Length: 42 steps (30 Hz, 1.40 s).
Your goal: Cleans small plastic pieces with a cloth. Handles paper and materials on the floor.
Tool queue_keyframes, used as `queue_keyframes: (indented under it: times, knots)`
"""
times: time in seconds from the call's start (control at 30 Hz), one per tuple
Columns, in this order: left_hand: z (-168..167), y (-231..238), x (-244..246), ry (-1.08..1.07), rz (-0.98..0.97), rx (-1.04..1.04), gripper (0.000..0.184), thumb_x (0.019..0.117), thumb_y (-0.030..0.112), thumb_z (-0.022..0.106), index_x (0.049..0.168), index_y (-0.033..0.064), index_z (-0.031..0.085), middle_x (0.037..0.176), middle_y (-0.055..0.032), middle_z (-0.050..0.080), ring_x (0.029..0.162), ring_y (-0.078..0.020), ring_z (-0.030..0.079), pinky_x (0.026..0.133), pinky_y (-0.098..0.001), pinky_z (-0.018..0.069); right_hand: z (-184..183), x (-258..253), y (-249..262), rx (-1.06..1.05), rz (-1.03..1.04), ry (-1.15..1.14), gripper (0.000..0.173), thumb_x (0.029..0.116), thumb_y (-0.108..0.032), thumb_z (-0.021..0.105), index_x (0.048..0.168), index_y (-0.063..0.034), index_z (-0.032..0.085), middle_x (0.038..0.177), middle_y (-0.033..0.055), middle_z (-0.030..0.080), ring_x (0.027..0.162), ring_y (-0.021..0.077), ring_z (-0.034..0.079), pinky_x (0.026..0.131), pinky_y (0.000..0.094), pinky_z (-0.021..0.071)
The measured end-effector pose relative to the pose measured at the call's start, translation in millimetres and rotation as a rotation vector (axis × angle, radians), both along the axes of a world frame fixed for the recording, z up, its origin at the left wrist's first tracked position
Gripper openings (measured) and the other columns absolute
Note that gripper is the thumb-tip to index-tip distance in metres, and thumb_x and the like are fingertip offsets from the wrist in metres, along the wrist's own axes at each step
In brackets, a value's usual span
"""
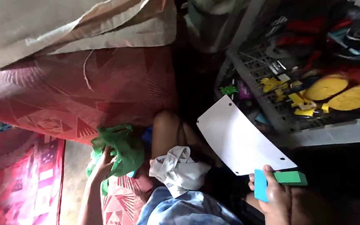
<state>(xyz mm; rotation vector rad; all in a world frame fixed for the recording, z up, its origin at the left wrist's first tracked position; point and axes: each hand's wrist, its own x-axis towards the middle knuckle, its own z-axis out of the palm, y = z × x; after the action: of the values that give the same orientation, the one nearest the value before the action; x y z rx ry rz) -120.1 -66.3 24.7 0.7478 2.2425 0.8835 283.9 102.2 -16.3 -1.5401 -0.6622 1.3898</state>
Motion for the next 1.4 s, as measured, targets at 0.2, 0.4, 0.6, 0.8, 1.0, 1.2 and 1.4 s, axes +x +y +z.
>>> queue_keyframes:
  times: [0.2, 0.4, 0.6, 0.8, 1.0, 1.2, 1.4]
  knots:
    - [0.2, 16.3, -6.6, 0.238, -0.197, 0.31, 0.128, 0.079, 0.077, 0.061, 0.16, -0.0061, 0.006, 0.167, -0.0292, 0.008, 0.152, -0.0336, 0.028, 0.113, -0.0406, 0.0418, -4.9, -2.1, -2.9, -0.169, -0.078, 0.22, 0.029, 0.1121, -0.024, 0.035, 0.095, -0.0105, 0.054, 0.058, -0.0021, 0.063, 0.042, 0.0053, 0.058, 0.038, 0.0179, 0.0478]
    - [-11.8, 15.0, 3.6, 0.134, 0.075, 0.244, 0.089, 0.0894, 0.022, 0.068, 0.16, -0.0011, 0.019, 0.162, -0.0268, 0.029, 0.134, -0.0312, 0.052, 0.104, -0.0402, 0.0492, -15.2, -7.4, -7.8, -0.316, -0.076, 0.564, 0.042, 0.113, -0.032, 0.028, 0.091, -0.0114, 0.057, 0.06, 0.0, 0.063, 0.043, 0.0049, 0.058, 0.039, 0.0156, 0.0464]
    - [5.0, 24.3, 14.0, 0.163, 0.049, 0.478, 0.057, 0.0858, -0.007, 0.056, 0.141, -0.0124, 0.044, 0.144, -0.0205, 0.051, 0.118, -0.003, 0.059, 0.093, -0.019, 0.0518, -18.7, -25.6, -2.4, -0.37, -0.085, 0.707, 0.045, 0.112, -0.038, 0.03, 0.089, -0.0104, 0.057, 0.059, 0.0009, 0.061, 0.042, 0.0061, 0.057, 0.038, 0.016, 0.0473]
    - [46.8, 13.4, 24.7, 0.427, -0.165, 0.385, 0.042, 0.098, 0.012, 0.056, 0.132, -0.012, 0.057, 0.146, -0.0322, 0.048, 0.12, -0.0231, 0.065, 0.096, -0.0283, 0.0551, -18.3, -18.2, -1.2, -0.37, -0.02, 0.73, 0.054, 0.1111, -0.043, 0.028, 0.082, -0.0129, 0.061, 0.059, -0.0018, 0.062, 0.043, 0.0036, 0.058, 0.039, 0.0143, 0.0474]
    - [55.1, -49.1, 1.4, 0.777, 0.088, 0.274, 0.025, 0.094, 0.008, 0.054, 0.111, -0.0089, 0.062, 0.146, -0.027, 0.05, 0.126, -0.0312, 0.059, 0.102, -0.0432, 0.0514, -45.0, 15.1, 6.7, -0.334, 0.226, 0.887, 0.057, 0.1076, -0.049, 0.034, 0.088, -0.0107, 0.072, 0.072, 0.0015, 0.071, 0.056, 0.007, 0.066, 0.052, 0.0175, 0.0558]
    - [38.3, -69.5, -10.5, 0.431, 0.317, -0.076, 0.031, 0.103, 0.018, 0.06, 0.117, -0.0079, 0.067, 0.122, -0.029, 0.065, 0.113, -0.0419, 0.064, 0.098, -0.0576, 0.0489, -33.6, 1.7, 23.9, -0.357, 0.177, 0.814, 0.062, 0.1101, -0.048, 0.024, 0.083, -0.011, 0.066, 0.068, 0.001, 0.069, 0.053, 0.0064, 0.064, 0.05, 0.0161, 0.0536]
    - [9.0, 8.4, 41.8, 0.063, 0.144, -0.209, 0.062, 0.098, 0.024, 0.068, 0.144, -0.0101, 0.043, 0.124, -0.0304, 0.064, 0.118, -0.0414, 0.064, 0.104, -0.0557, 0.047, -22.9, -16.2, 25.0, -0.348, 0.208, 0.791, 0.066, 0.1094, -0.05, 0.021, 0.08, -0.0104, 0.066, 0.065, 0.0002, 0.067, 0.05, 0.0052, 0.063, 0.049, 0.0152, 0.0533]
